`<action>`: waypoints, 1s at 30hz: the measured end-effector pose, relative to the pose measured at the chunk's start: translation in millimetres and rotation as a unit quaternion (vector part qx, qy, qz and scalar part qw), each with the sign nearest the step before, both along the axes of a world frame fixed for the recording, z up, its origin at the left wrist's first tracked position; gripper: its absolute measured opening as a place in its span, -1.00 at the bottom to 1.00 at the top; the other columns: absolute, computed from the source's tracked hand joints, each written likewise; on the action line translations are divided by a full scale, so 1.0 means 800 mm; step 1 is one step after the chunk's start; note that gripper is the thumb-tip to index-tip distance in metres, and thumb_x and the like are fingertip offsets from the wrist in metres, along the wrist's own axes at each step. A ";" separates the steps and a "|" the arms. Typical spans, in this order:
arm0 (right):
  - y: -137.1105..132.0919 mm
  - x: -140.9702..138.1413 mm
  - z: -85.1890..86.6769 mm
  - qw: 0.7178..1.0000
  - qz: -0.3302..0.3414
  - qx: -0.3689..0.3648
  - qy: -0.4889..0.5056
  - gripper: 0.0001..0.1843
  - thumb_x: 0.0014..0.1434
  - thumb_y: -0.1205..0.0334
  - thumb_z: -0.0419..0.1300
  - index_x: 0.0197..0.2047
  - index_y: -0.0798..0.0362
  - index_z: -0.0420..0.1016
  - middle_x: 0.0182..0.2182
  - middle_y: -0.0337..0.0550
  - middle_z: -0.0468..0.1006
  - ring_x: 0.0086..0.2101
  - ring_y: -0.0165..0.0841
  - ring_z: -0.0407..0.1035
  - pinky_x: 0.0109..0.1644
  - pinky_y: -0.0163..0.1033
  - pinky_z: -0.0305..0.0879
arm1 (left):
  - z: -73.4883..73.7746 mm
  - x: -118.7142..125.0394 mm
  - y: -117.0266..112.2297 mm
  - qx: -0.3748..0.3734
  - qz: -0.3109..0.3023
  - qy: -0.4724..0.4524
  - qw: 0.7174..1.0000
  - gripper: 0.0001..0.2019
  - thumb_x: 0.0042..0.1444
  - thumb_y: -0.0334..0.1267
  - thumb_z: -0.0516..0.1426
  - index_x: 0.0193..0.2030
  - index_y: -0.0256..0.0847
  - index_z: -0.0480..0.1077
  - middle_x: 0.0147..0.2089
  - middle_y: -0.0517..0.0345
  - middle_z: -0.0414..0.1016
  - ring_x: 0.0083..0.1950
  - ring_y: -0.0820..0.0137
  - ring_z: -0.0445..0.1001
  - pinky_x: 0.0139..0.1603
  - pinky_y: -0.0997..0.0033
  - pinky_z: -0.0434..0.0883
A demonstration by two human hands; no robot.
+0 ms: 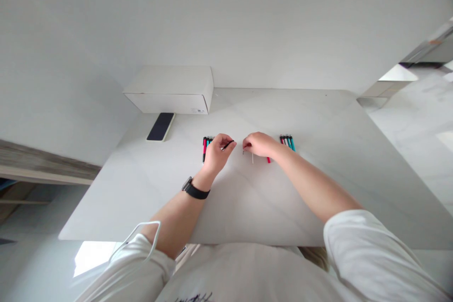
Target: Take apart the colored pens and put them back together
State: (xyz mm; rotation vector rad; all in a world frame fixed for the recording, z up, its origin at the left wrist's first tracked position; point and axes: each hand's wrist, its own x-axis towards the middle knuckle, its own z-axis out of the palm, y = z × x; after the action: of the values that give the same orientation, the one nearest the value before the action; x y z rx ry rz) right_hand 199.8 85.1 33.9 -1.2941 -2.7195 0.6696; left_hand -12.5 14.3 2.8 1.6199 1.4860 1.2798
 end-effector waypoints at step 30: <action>-0.084 0.031 0.014 0.948 -0.139 -0.153 0.244 -0.64 0.32 -0.14 0.20 -0.17 -0.05 0.65 -0.35 -0.23 0.61 -0.33 -0.31 0.45 -0.26 -0.25 0.26 | 0.010 0.018 -0.026 0.118 -0.122 0.129 0.977 -0.71 0.22 -0.13 0.35 0.04 -0.07 0.50 -0.15 0.09 0.62 -0.06 0.25 0.59 0.03 0.19 0.51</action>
State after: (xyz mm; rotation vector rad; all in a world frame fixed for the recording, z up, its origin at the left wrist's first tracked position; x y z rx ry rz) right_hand 224.4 18.2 44.9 -1.3129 -2.0507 1.2199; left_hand 1.5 -6.9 11.0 2.1213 1.2628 1.1758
